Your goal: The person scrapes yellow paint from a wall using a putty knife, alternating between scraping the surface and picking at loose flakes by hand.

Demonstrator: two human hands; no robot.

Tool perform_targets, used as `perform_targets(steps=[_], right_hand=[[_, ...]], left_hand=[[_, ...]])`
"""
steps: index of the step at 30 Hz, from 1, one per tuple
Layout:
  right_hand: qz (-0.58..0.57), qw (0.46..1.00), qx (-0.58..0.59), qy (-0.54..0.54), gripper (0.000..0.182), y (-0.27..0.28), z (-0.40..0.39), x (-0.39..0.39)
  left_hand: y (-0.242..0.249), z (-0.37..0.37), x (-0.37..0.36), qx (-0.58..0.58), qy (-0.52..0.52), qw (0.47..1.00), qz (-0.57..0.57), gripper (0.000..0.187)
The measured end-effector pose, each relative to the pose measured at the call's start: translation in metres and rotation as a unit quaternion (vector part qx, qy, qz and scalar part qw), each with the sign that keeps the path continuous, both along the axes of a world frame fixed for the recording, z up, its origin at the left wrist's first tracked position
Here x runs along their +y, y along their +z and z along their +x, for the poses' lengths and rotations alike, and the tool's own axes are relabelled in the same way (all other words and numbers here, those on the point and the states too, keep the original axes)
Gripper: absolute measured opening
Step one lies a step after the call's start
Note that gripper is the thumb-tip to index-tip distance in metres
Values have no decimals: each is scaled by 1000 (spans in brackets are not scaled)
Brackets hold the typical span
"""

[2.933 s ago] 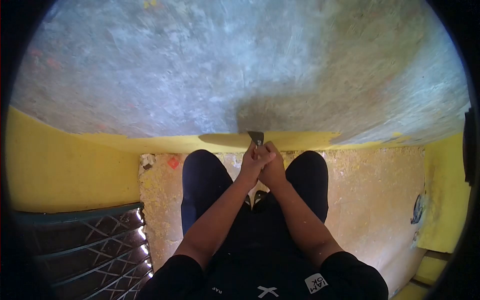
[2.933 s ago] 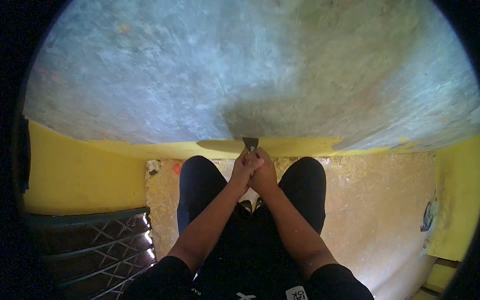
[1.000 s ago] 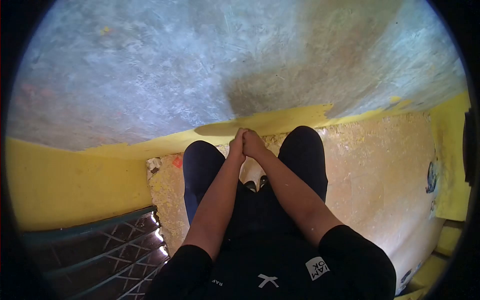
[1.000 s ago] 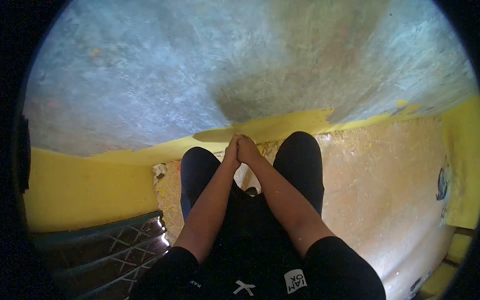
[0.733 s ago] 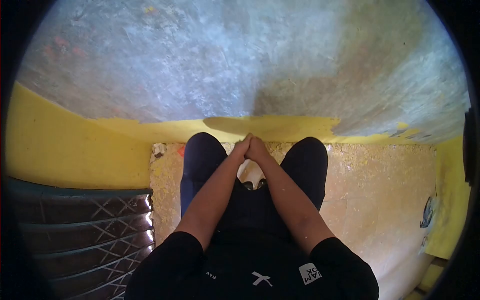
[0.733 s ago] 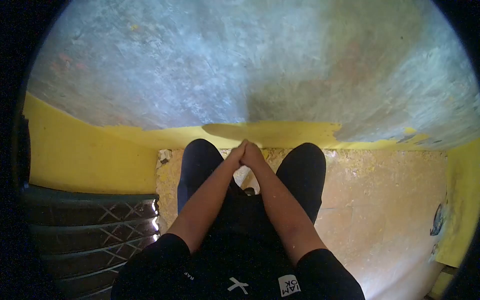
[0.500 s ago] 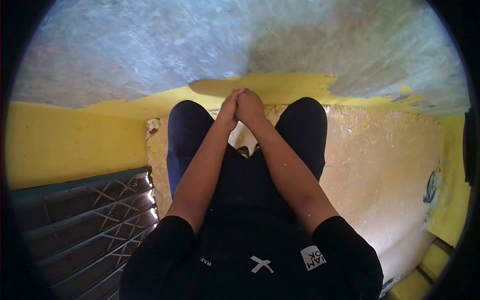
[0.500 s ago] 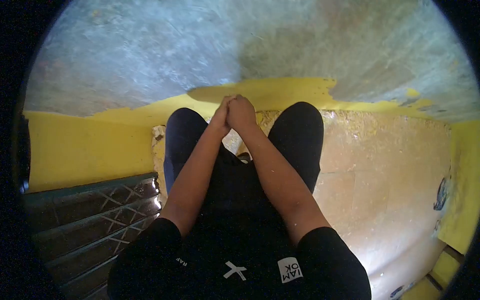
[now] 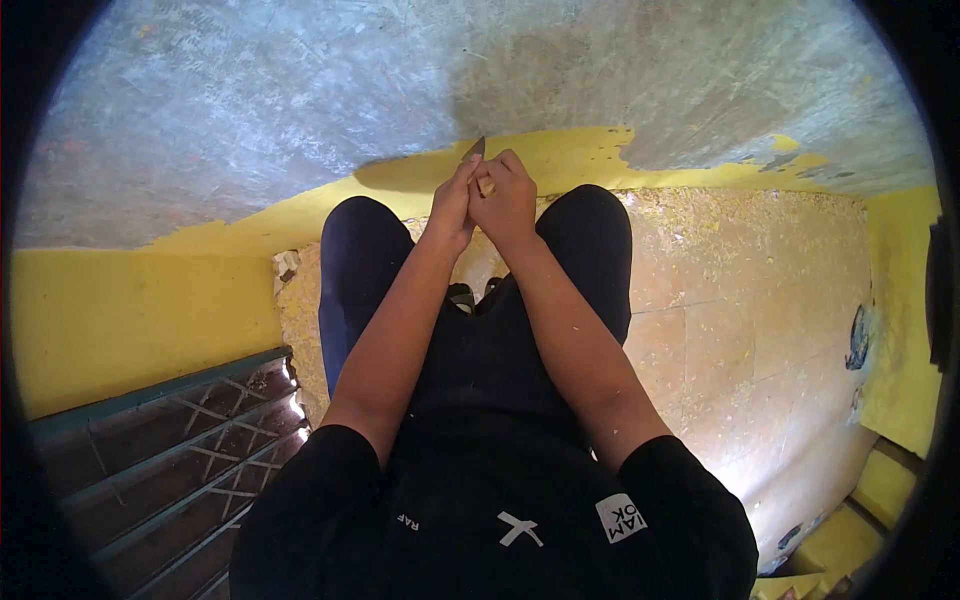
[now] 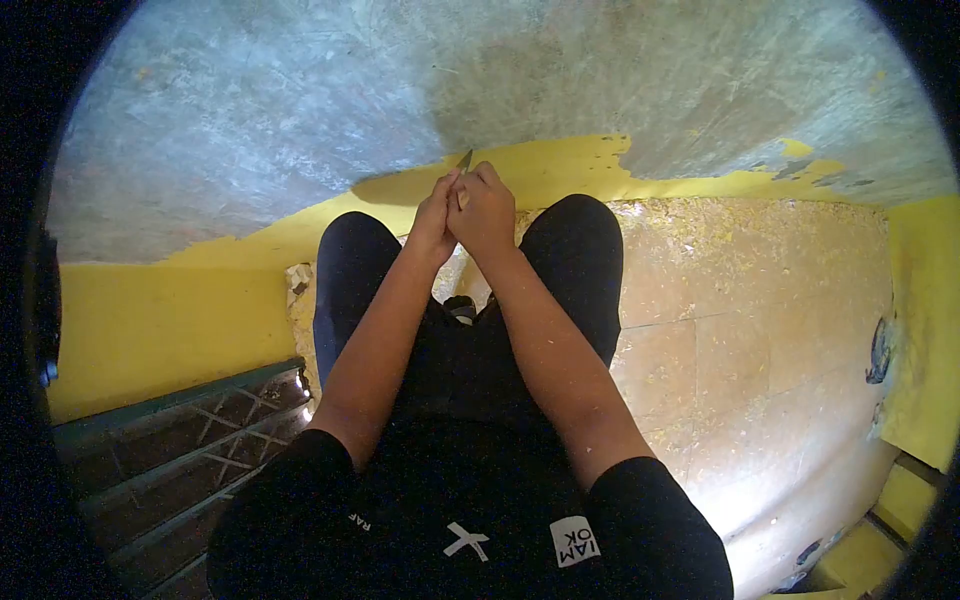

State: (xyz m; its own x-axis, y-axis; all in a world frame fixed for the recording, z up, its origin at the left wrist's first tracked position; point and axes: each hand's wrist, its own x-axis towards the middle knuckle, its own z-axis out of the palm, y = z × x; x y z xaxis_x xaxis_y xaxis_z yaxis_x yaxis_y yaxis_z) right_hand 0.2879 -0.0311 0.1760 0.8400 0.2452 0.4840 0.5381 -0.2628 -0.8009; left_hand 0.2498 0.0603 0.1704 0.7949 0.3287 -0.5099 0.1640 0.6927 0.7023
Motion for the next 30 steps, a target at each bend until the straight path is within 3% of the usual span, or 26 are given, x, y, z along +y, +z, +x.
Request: perform_targets(steps=[3,7,9,11,17,19,22,25,30], right_hand=[[-12,1000,-28,6,9,0,-6,5],[-46,990,-128,28,13,0,-22,20],[-51,988,-140,40,14,-2,-27,30],[-56,985,-154,51,16,-6,-31,38],[-110,974,-72,184,26,2,-40,44],[-114,961,15,253,36,6,-40,41],[-147,942,87,291,39,-9,-30,30],[-175,940,153,248,35,-25,4,18],[-113,965,218,92,24,13,38,1]], left_hand=[[15,-10,0,70,28,997,24,27],[-2,-17,26,65,56,996,5,25],[-2,-20,38,-4,60,998,17,21],[-2,-24,51,3,39,999,20,20],[-25,-27,86,20,2,999,28,28],[-30,-30,95,33,-5,999,30,31],[-38,-31,100,181,-101,950,235,36],[-53,-42,94,185,-86,869,451,37],[-53,-31,92,131,-78,866,476,33]])
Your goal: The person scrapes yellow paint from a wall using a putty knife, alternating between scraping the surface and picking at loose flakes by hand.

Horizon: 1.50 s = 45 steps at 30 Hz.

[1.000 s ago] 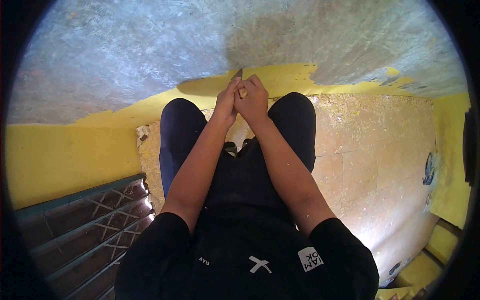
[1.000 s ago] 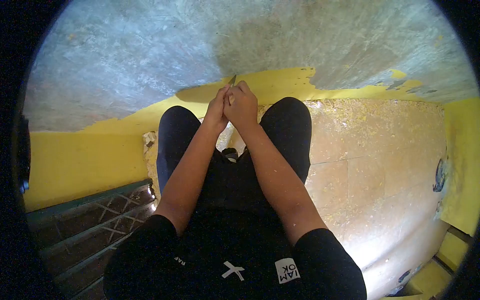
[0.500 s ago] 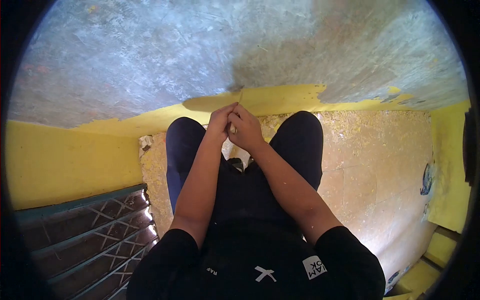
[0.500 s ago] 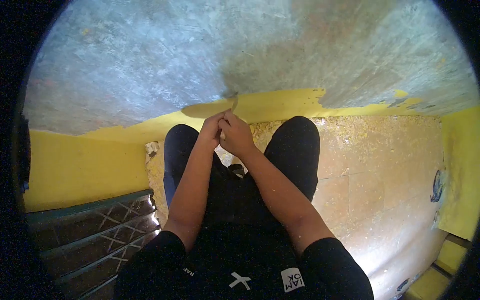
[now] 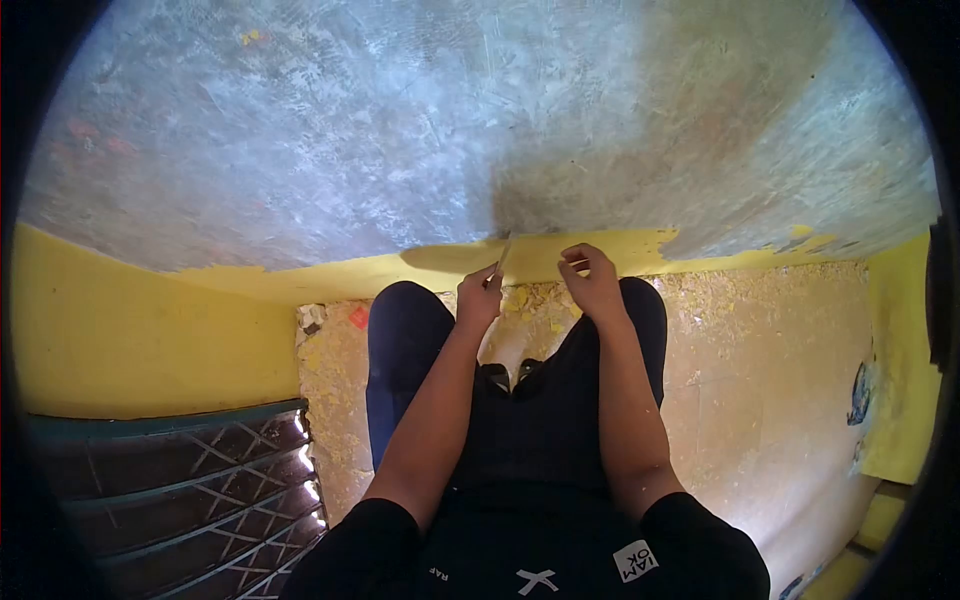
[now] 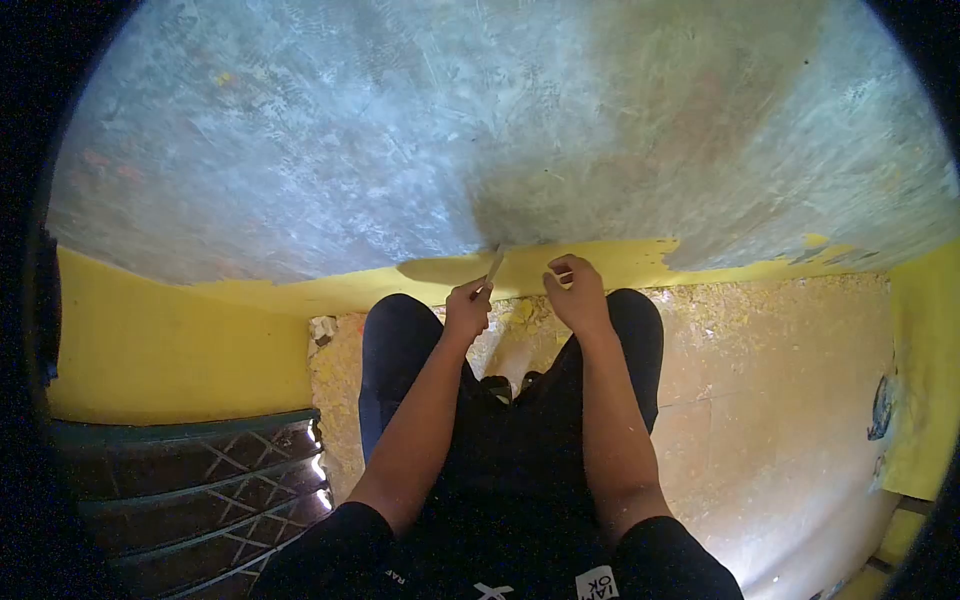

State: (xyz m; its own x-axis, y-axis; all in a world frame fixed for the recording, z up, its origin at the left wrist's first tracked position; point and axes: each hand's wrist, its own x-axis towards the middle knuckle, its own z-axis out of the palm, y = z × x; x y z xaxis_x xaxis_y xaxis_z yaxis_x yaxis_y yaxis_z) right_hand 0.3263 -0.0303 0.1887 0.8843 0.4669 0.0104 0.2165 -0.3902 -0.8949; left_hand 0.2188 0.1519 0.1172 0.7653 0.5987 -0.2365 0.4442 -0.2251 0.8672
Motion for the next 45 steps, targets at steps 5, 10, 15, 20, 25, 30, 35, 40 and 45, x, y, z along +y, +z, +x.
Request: perform_targets(steps=[5,10,15,20,25,30,35,40,45], right_hand=[[62,990,34,-122,14,-33,22,-5],[88,974,80,-194,14,-66,34,-7],[187,938,166,-238,14,-53,37,-9],[221,912,236,-251,12,-32,32,-17],[180,919,258,-238,13,-29,29,-27],[195,923,254,-213,13,-25,23,-29],[201,925,262,-186,14,-26,26,-17],[197,923,281,-175,12,-33,29,-13],[194,914,307,-181,13,-37,31,-22]], left_hand=[[-38,14,7,-145,1,978,149,14],[-32,18,1,-119,-8,979,163,14],[-38,17,-10,-148,-56,972,174,13],[-31,13,-27,-95,-239,946,195,24],[-1,4,-55,-22,-123,984,129,25],[-32,8,-36,-122,-52,979,157,31],[-26,2,-36,-118,-2,990,73,31],[-42,12,-20,-114,0,992,46,32],[-55,27,-34,-152,-92,976,128,34]])
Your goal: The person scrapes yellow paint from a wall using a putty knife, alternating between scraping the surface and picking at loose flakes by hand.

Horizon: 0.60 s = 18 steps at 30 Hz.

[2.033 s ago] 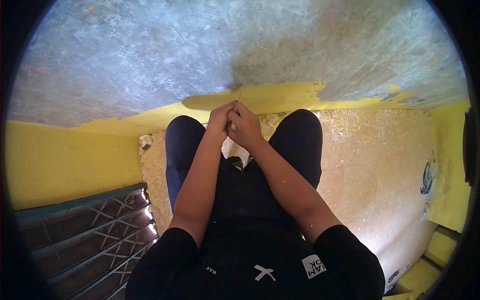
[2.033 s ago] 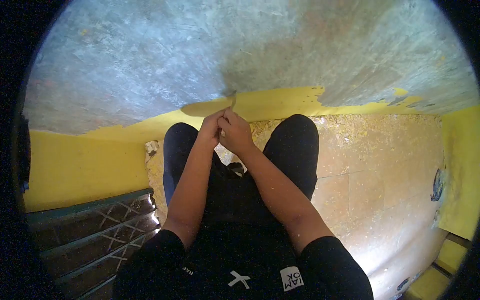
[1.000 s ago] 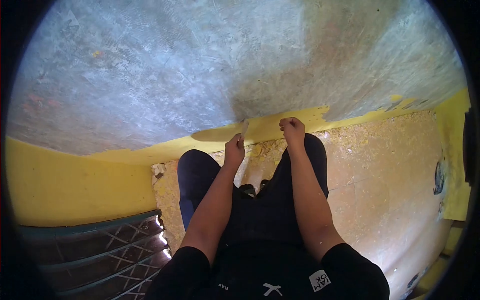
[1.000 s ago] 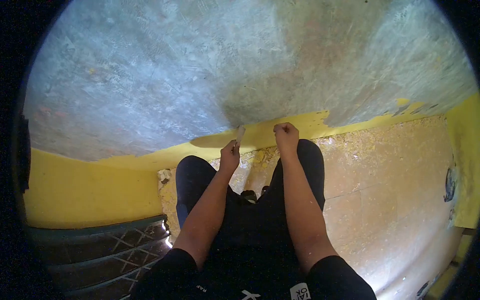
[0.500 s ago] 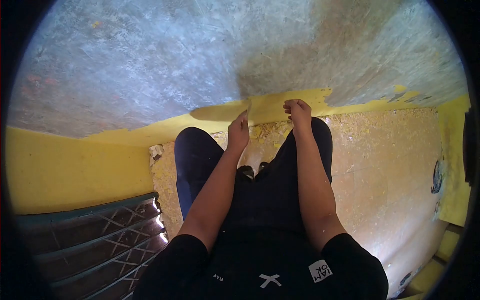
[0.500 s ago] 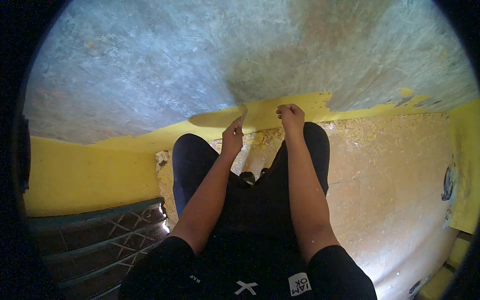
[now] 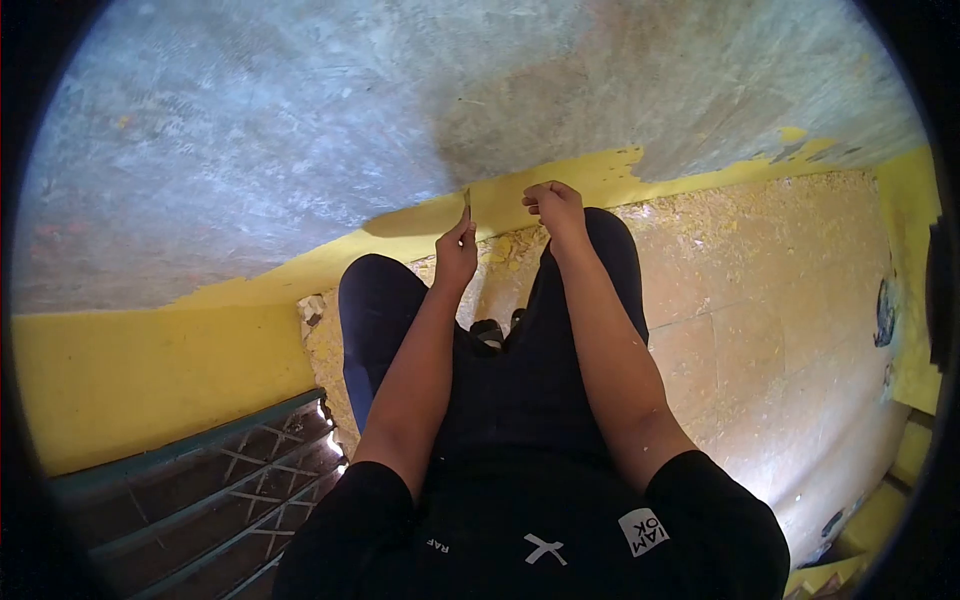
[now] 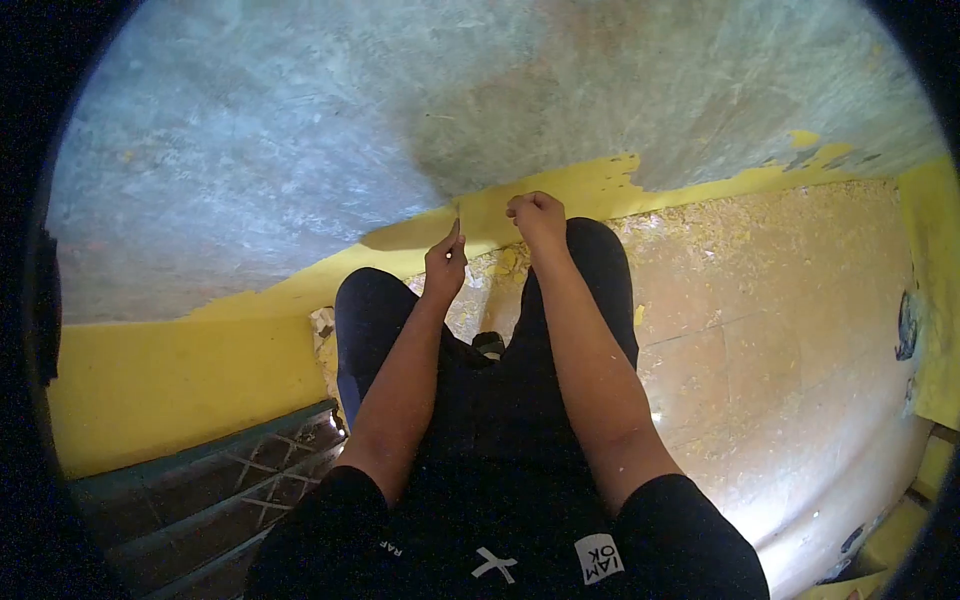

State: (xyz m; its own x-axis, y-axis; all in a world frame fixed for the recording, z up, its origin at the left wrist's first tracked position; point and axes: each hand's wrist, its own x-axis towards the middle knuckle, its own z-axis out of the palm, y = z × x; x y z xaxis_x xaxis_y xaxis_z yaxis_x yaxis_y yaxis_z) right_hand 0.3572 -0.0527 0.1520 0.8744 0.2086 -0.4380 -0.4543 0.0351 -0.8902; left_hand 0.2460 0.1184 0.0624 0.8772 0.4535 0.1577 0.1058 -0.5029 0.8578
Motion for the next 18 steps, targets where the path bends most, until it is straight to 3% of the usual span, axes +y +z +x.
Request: perform_targets(steps=[8,10,16,18], right_hand=[[-5,1000,3,-9,12,1,-2,-13],[-13,1000,-9,-4,12,3,-2,-12],[-16,1000,8,5,12,7,-8,0],[-32,999,-8,13,12,11,-14,2]], left_hand=[[20,-1,-16,28,-29,998,56,43],[37,-8,-13,57,14,996,64,41],[4,-25,17,73,120,989,-45,34],[-2,-26,26,43,123,991,6,29]])
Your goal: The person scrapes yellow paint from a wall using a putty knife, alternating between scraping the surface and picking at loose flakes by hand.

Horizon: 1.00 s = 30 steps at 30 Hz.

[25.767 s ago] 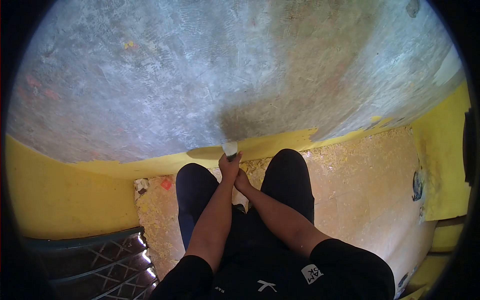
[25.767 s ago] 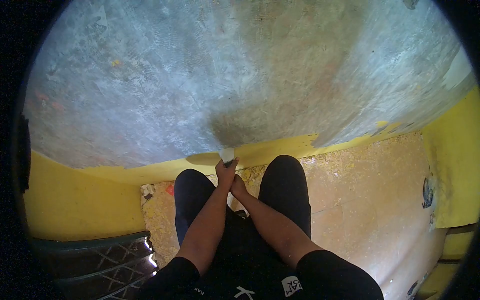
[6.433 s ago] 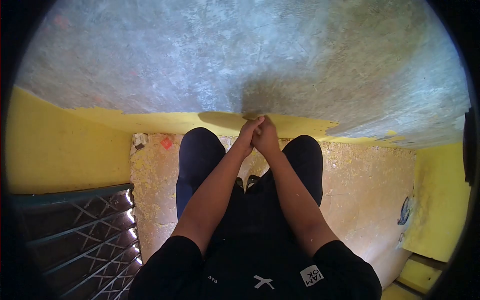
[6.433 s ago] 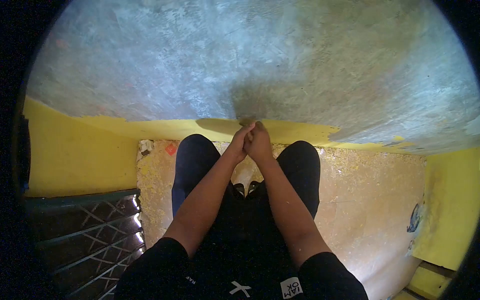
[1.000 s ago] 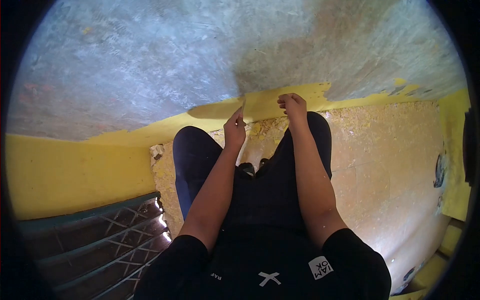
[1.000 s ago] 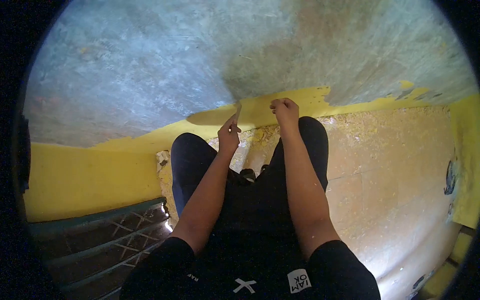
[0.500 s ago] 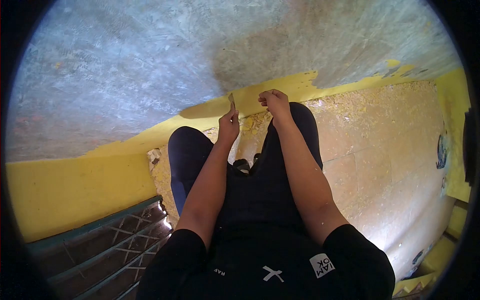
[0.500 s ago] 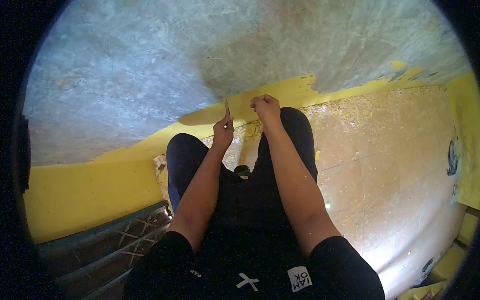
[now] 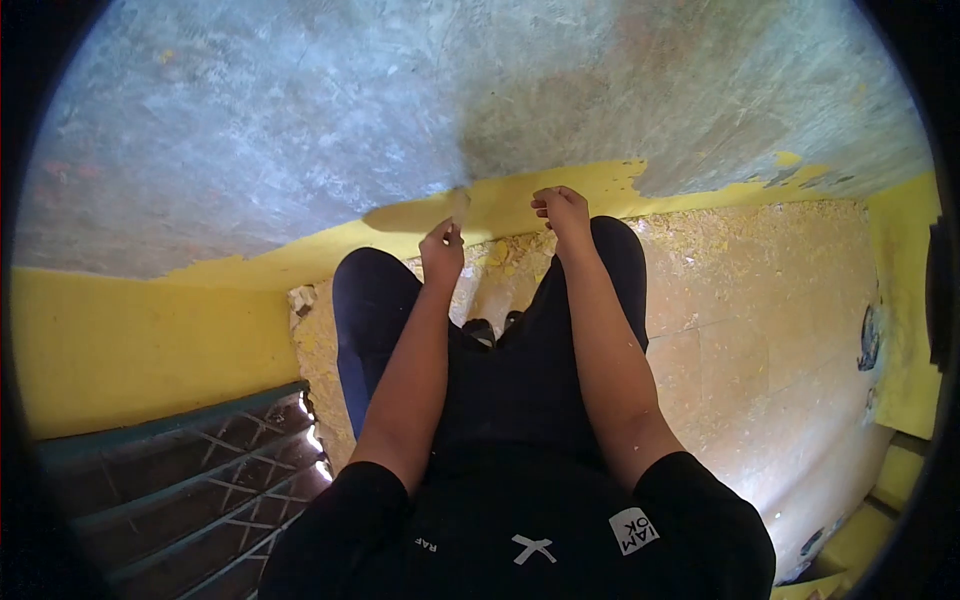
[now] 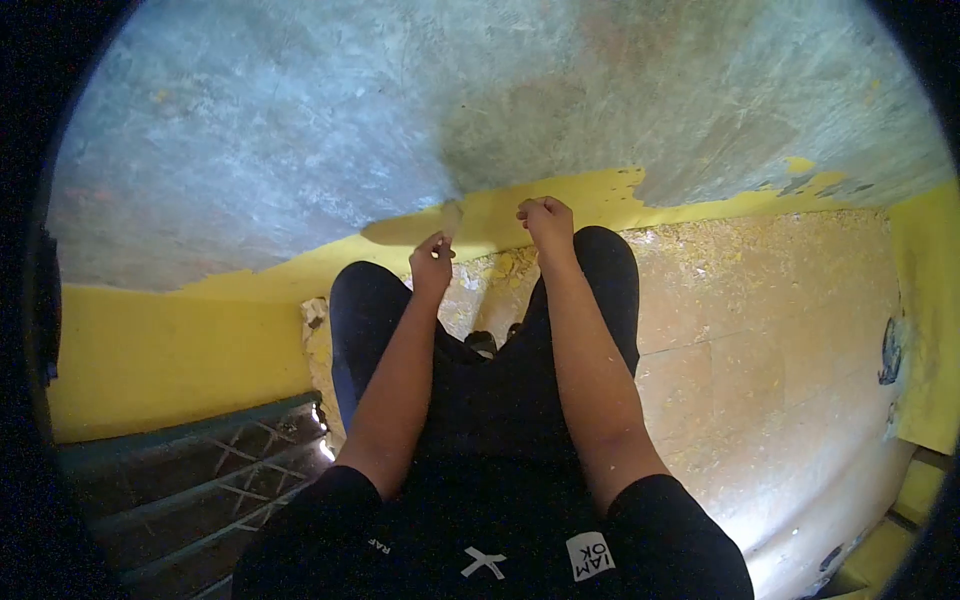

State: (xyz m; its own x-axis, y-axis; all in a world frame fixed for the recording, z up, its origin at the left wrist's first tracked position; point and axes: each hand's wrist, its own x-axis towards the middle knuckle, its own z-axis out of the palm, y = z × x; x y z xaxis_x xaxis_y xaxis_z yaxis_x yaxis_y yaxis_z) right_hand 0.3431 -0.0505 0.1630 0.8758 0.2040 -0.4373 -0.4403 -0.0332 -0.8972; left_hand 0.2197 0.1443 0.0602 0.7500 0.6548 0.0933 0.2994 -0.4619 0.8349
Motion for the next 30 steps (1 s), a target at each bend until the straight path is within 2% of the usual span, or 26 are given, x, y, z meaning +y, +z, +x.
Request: perform_targets(steps=[2,4,6,9,13,15,17,18,19,21,24,25,26,27,28,30], right_hand=[[2,1000,-2,5,12,-1,-4,1],[5,1000,-7,8,13,-2,-3,2],[-10,1000,9,-2,12,-11,-2,0],[-18,1000,13,2,11,-9,-2,0],[-20,1000,6,-1,10,-11,-3,2],[-9,1000,3,-3,12,-8,-8,7],[-20,1000,-9,4,13,-11,-16,12],[-29,999,-26,6,13,-11,-14,16],[-32,999,-32,8,13,-18,-11,19],[-16,994,-101,-31,15,-38,-9,15],[-30,991,-111,-72,13,-32,-13,-2],[-32,991,-118,-63,13,-26,-9,-5],[-29,995,-55,-78,13,-22,-5,-9],[-25,995,10,-95,12,-19,0,-9],[-23,996,10,-91,12,-19,5,-7],[45,991,94,-88,13,-24,14,2]], left_hand=[[9,6,7,-37,-11,999,19,23],[13,12,7,-26,7,999,21,22],[28,18,1,-16,-48,987,151,21],[33,22,-2,-25,-13,990,137,20],[19,25,-1,-57,-27,991,115,21],[14,22,-3,-66,-68,992,81,23],[34,27,-15,-33,-245,967,64,27],[37,39,-27,-15,-310,947,87,28],[49,49,-39,16,-341,919,198,26],[63,54,-55,-4,-319,933,166,25],[49,34,-56,-48,-277,955,99,23],[44,23,-50,-2,-276,959,67,25],[45,18,-46,45,-276,959,36,26],[47,18,-41,43,-271,961,38,26],[50,16,-36,50,-259,963,51,28],[56,9,-29,61,-245,965,68,29]])
